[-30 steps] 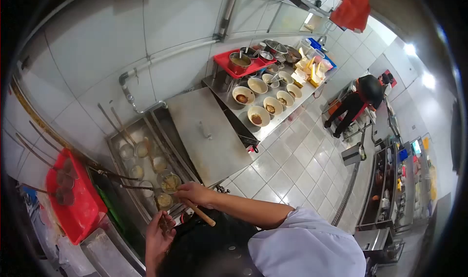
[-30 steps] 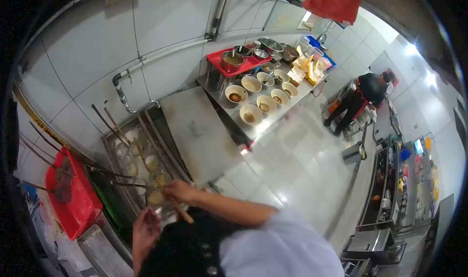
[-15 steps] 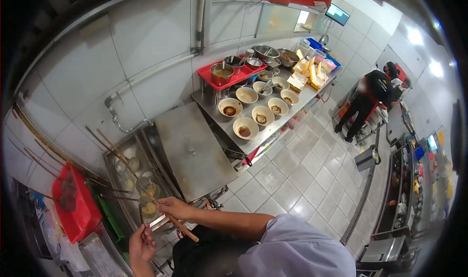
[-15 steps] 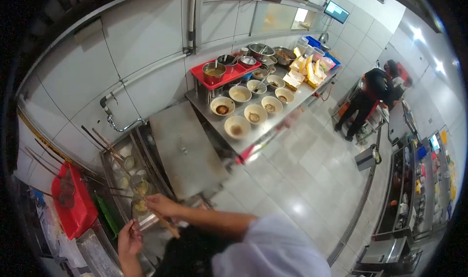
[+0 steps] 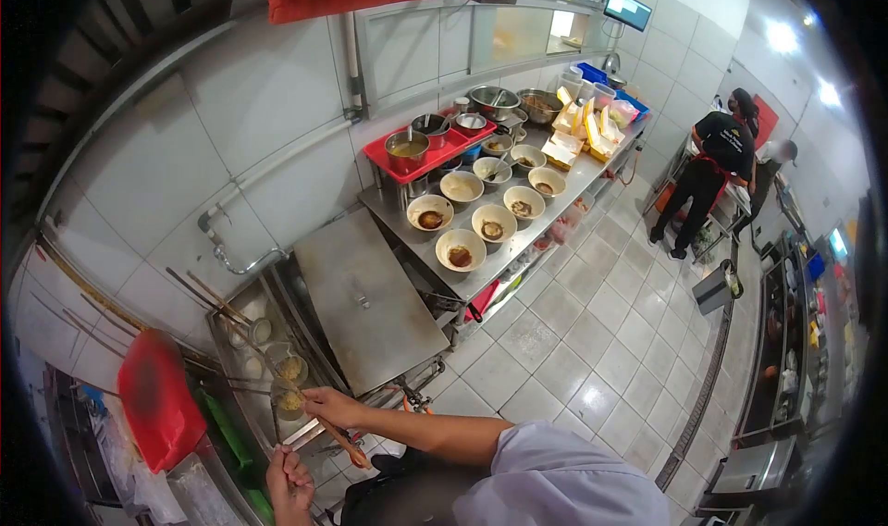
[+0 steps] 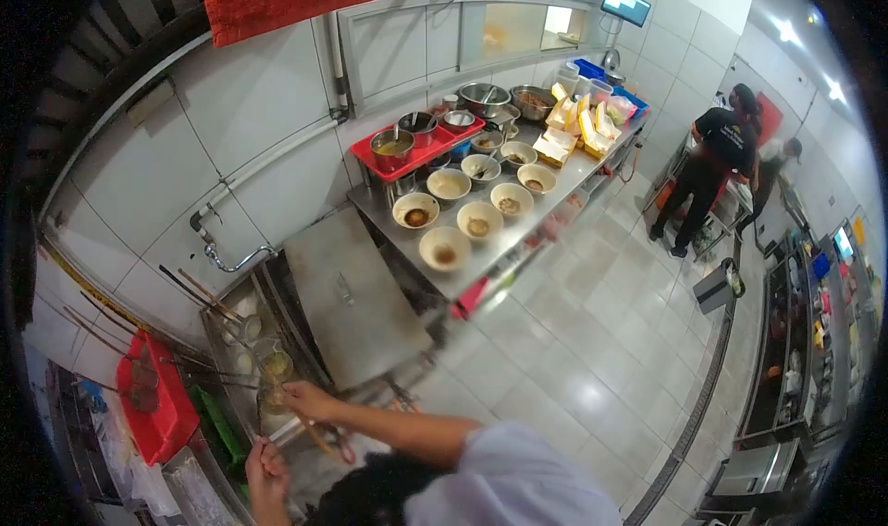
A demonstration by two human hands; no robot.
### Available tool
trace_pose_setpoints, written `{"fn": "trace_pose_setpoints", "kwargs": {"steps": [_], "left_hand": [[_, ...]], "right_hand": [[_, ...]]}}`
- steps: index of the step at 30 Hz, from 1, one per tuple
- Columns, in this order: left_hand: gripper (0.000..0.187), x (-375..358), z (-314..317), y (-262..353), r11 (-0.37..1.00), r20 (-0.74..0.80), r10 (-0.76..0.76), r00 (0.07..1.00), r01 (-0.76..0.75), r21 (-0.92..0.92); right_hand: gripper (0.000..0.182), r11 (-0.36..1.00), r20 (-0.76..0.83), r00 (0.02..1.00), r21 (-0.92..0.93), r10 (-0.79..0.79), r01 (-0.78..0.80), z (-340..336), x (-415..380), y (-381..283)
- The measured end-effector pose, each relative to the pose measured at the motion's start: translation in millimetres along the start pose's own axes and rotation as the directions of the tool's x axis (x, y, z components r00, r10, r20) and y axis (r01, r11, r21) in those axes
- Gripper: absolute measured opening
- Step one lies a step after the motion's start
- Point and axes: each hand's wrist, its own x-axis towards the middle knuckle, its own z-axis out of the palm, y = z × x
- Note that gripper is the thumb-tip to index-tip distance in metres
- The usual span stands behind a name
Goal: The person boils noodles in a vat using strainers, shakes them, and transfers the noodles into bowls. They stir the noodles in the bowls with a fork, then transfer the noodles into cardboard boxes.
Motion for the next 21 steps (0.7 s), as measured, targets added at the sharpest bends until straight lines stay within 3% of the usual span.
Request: {"fn": "trace_pose_setpoints", "kwargs": {"steps": [6, 8, 12, 18, 21], "left_hand": [[0.023, -12.3, 2.2, -12.0, 0.974, 0.028, 0.137, 0.990, -0.140, 0.176], [0.023, -13.2, 0.2, -15.0, 0.972, 0.022, 0.140, 0.990, -0.142, 0.185], [0.023, -14.3, -2.1, -15.7, 0.972, 0.008, 0.134, 0.991, -0.133, 0.193], [0.022, -27.9, -3.9, -14.1, 0.965, 0.036, 0.114, 0.993, -0.119, 0.232], [0.023, -27.1, -3.3, -12.2, 0.940, -0.024, 0.134, 0.991, -0.119, 0.321]], "right_hand": [[0.022, 0.999, -0.032, 0.998, 0.003, -0.047, 0.047, -3.4, -1.1, -2.0], [0.021, 0.999, -0.005, 1.000, 0.032, 0.008, -0.008, -4.2, -7.9, -13.8], [0.023, 0.995, -0.020, 0.998, 0.084, -0.054, 0.055, -7.1, 6.7, 19.0], [0.019, 0.998, 0.031, 0.997, 0.005, -0.065, 0.065, -5.4, -1.4, 7.1], [0.021, 1.000, 0.032, 0.999, -0.002, 0.020, -0.020, -5.7, 1.2, -2.9]]}}
